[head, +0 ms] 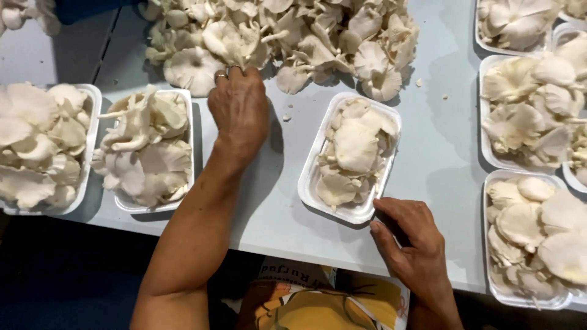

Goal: Sorting and packing oyster mushrooms from a large pile into individual styrofoam trays.

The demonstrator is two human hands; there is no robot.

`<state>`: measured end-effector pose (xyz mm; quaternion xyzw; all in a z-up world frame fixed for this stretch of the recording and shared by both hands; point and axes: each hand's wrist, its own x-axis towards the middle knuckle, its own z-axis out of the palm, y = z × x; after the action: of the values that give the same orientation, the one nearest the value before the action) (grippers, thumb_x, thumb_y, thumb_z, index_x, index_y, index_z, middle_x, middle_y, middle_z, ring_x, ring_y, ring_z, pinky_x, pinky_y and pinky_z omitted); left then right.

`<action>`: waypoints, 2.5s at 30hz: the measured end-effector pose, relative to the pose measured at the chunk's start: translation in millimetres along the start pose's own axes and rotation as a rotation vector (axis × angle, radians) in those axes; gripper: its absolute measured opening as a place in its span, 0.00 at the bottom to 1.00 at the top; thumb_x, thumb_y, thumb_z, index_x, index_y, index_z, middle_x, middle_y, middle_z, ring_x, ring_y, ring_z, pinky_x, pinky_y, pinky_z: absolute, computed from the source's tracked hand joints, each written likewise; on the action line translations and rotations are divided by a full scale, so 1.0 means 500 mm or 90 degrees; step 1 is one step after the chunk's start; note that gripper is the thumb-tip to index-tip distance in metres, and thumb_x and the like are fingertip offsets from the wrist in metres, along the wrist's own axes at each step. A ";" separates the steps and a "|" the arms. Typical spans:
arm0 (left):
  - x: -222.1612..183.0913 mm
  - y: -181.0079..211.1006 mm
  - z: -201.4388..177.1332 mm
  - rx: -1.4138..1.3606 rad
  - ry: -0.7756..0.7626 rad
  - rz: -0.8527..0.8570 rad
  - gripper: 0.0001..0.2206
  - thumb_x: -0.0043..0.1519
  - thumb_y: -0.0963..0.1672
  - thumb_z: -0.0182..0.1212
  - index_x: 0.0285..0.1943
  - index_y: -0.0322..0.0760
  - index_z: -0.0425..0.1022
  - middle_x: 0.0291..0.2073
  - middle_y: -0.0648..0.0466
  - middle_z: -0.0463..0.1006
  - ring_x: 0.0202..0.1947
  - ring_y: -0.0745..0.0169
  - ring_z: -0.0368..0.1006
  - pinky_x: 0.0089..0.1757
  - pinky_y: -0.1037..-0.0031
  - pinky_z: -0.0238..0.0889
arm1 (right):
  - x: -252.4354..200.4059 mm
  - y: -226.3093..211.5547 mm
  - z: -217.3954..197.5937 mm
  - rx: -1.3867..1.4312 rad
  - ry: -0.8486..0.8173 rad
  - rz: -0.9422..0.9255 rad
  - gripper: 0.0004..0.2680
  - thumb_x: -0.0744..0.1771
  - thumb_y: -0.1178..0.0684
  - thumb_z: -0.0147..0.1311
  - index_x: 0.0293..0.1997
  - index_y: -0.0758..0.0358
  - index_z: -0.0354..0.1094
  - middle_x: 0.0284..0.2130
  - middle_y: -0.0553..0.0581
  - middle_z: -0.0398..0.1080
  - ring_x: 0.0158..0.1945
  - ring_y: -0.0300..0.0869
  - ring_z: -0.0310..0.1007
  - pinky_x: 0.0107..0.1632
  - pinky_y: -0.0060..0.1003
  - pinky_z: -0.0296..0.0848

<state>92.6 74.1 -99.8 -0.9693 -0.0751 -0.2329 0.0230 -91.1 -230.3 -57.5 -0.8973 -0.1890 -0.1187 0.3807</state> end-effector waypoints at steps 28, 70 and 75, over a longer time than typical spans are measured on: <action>-0.109 0.090 -0.338 -0.853 -0.559 0.453 0.11 0.67 0.45 0.52 0.52 0.35 0.75 0.39 0.49 0.82 0.35 0.59 0.77 0.36 0.72 0.66 | -0.073 -0.065 0.009 -0.073 0.170 -0.225 0.07 0.66 0.60 0.60 0.47 0.68 0.73 0.38 0.64 0.74 0.38 0.49 0.77 0.44 0.39 0.78; -0.063 0.066 -0.185 -0.305 -0.554 0.277 0.12 0.65 0.41 0.40 0.26 0.41 0.58 0.17 0.56 0.65 0.19 0.59 0.56 0.25 0.61 0.51 | 0.033 -0.028 0.010 -0.034 0.178 -0.052 0.04 0.68 0.61 0.56 0.45 0.69 0.74 0.42 0.62 0.77 0.47 0.51 0.75 0.58 0.47 0.76; -0.057 0.060 -0.198 -0.303 -0.602 0.279 0.12 0.63 0.41 0.45 0.24 0.43 0.57 0.16 0.58 0.62 0.20 0.61 0.54 0.25 0.65 0.51 | 0.057 0.017 -0.028 -0.126 0.206 -0.070 0.05 0.72 0.59 0.54 0.50 0.70 0.72 0.44 0.66 0.76 0.49 0.50 0.79 0.53 0.41 0.81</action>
<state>27.7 32.5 -24.7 -0.9397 0.1799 0.2255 -0.1839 -62.8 -238.8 -43.1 -0.8882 -0.1612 -0.2996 0.3087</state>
